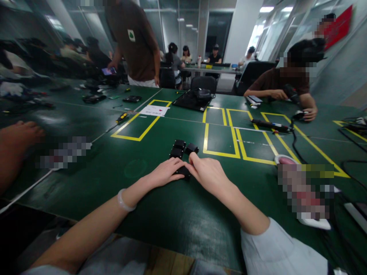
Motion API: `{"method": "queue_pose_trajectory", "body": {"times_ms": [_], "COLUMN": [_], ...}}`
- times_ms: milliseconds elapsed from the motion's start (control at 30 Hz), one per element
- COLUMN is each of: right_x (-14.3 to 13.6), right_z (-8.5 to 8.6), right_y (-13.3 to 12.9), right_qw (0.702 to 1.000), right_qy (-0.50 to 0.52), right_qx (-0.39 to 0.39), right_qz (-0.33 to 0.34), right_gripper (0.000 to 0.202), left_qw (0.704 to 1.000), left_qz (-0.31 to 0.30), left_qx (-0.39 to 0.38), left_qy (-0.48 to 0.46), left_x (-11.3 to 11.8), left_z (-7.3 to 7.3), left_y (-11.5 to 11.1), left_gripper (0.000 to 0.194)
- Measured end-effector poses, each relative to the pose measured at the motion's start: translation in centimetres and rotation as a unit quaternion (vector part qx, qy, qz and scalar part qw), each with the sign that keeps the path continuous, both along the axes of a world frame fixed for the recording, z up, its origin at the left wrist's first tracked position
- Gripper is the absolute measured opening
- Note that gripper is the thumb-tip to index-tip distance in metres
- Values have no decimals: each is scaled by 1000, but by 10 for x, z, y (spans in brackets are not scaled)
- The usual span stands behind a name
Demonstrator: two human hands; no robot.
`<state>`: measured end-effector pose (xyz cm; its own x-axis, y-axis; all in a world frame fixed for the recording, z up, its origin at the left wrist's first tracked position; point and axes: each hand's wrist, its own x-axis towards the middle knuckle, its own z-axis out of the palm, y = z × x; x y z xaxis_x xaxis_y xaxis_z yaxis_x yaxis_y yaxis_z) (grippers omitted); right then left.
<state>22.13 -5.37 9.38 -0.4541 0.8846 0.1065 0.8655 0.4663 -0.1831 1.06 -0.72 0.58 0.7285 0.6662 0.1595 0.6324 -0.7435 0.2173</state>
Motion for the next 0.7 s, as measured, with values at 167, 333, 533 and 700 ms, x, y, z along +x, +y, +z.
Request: {"method": "queue_pose_trajectory", "body": {"times_ms": [167, 333, 533, 700], "right_x": [0, 1, 1, 1], "right_z": [0, 2, 0, -1], "right_y": [1, 1, 2, 1], "right_qw": [1000, 1000, 1000, 1000], "right_qy": [6, 19, -6, 23], "right_qx": [3, 5, 4, 8], "right_qz": [8, 8, -4, 6], "right_gripper": [14, 9, 19, 12], "left_qw": [1000, 1000, 1000, 1000], "left_qz": [2, 3, 2, 3], "left_qx": [1, 1, -1, 2], "left_qy": [-1, -6, -4, -2], "left_x": [0, 0, 0, 0], "left_z": [-1, -2, -1, 0], "left_y": [0, 0, -1, 0], "left_gripper": [40, 40, 40, 40]}}
